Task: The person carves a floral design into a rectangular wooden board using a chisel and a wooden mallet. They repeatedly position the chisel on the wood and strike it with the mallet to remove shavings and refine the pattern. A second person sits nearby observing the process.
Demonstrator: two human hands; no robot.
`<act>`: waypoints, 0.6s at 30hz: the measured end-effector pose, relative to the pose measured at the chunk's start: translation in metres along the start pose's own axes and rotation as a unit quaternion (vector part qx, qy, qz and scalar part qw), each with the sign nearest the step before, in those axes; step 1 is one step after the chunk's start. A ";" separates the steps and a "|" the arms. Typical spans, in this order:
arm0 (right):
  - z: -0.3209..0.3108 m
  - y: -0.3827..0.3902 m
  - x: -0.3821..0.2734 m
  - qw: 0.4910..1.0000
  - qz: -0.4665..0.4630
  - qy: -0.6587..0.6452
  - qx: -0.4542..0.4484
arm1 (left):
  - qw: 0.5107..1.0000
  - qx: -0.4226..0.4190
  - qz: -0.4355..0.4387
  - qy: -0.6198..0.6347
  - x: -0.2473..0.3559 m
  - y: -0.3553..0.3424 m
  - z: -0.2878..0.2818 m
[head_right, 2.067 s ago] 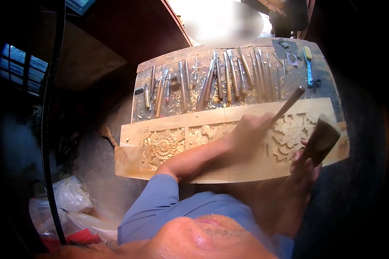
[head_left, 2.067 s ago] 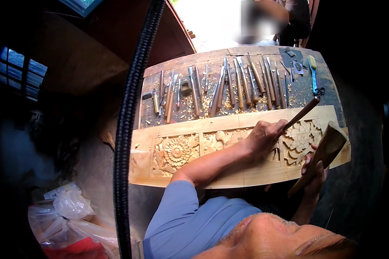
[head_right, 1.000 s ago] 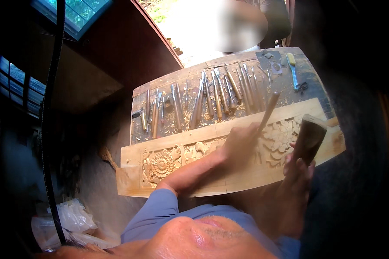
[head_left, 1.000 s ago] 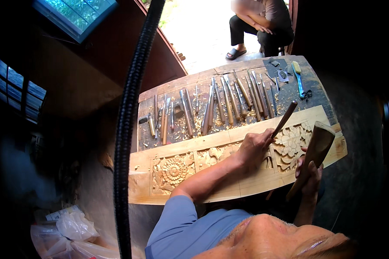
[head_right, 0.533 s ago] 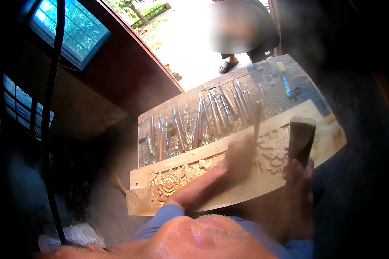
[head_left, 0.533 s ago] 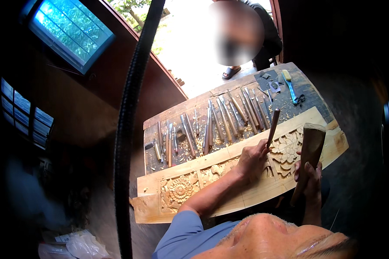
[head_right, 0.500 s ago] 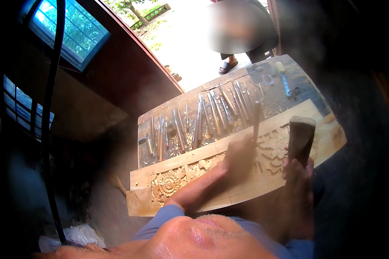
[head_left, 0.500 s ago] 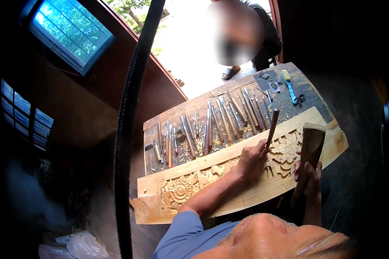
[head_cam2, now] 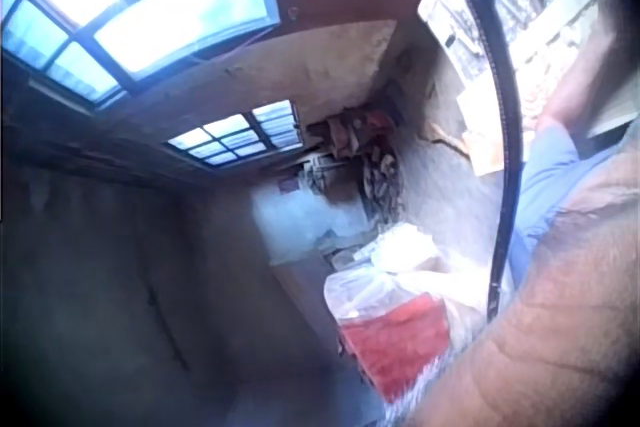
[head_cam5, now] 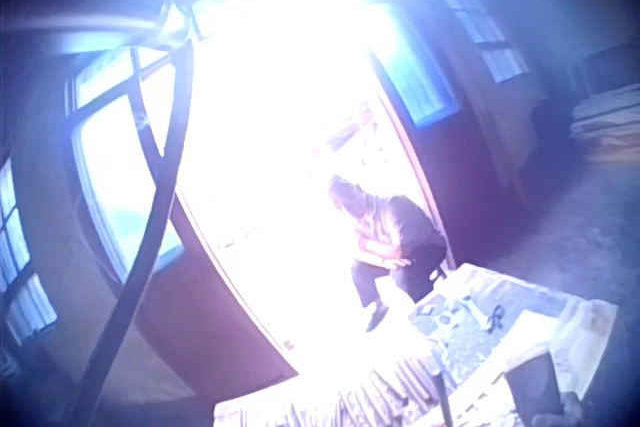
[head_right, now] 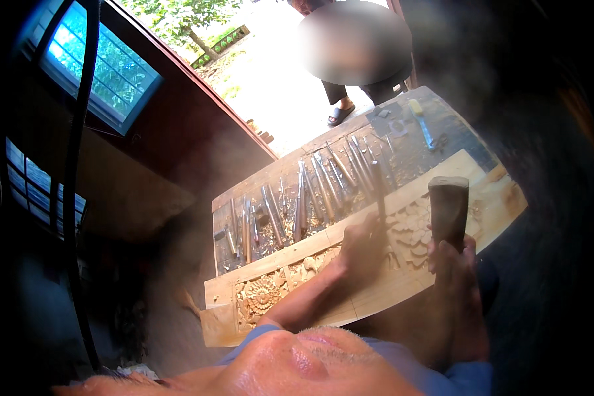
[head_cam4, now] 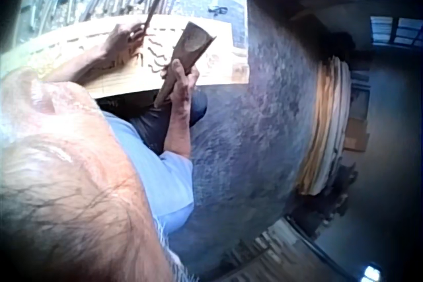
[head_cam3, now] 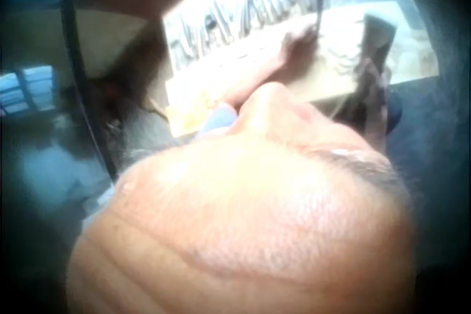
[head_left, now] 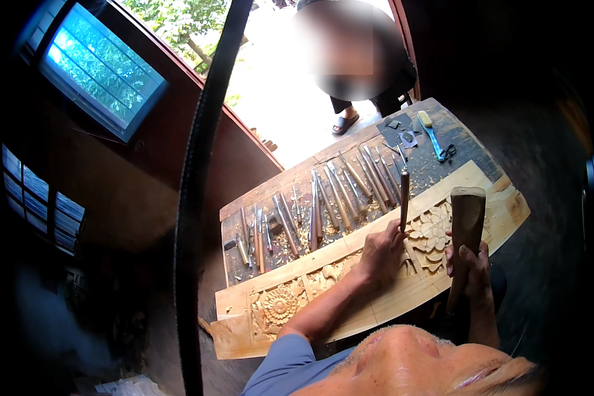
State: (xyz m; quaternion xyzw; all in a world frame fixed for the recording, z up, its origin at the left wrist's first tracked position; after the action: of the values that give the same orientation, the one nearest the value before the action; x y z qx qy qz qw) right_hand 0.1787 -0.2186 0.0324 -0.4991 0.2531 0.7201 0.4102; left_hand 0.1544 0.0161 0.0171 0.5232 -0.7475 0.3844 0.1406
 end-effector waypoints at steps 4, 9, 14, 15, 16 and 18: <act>0.002 0.000 -0.003 1.000 -0.006 -0.008 -0.005 | 1.000 -0.006 -0.016 0.019 0.011 -0.001 -0.005; -0.002 0.003 0.000 1.000 0.011 -0.014 0.013 | 0.999 -0.012 -0.022 0.039 0.018 -0.005 -0.009; -0.001 0.003 -0.003 1.000 0.009 -0.007 0.021 | 1.000 -0.021 0.005 -0.001 0.005 -0.001 0.000; -0.001 0.003 -0.002 1.000 0.014 -0.008 0.021 | 1.000 -0.021 0.004 0.002 0.005 0.000 0.001; -0.001 0.003 -0.002 1.000 0.018 -0.010 0.021 | 1.000 -0.022 0.002 0.005 0.004 0.001 0.002; -0.002 0.003 -0.002 0.999 0.023 -0.006 0.022 | 1.000 -0.018 -0.009 0.017 0.006 0.000 0.001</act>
State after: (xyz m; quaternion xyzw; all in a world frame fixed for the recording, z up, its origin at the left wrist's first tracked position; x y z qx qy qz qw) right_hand 0.1773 -0.2223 0.0334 -0.4796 0.2779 0.7264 0.4063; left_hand 0.1524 0.0111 0.0199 0.5204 -0.7473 0.3783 0.1662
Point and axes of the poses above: each hand's wrist, its own y-axis away from the middle knuckle, its own z-axis out of the palm, x = y × z, the point moved 4 cm from there along -y, towards the middle knuckle, and after that the axes turned 10 degrees about -x, right-handed, at the moved point
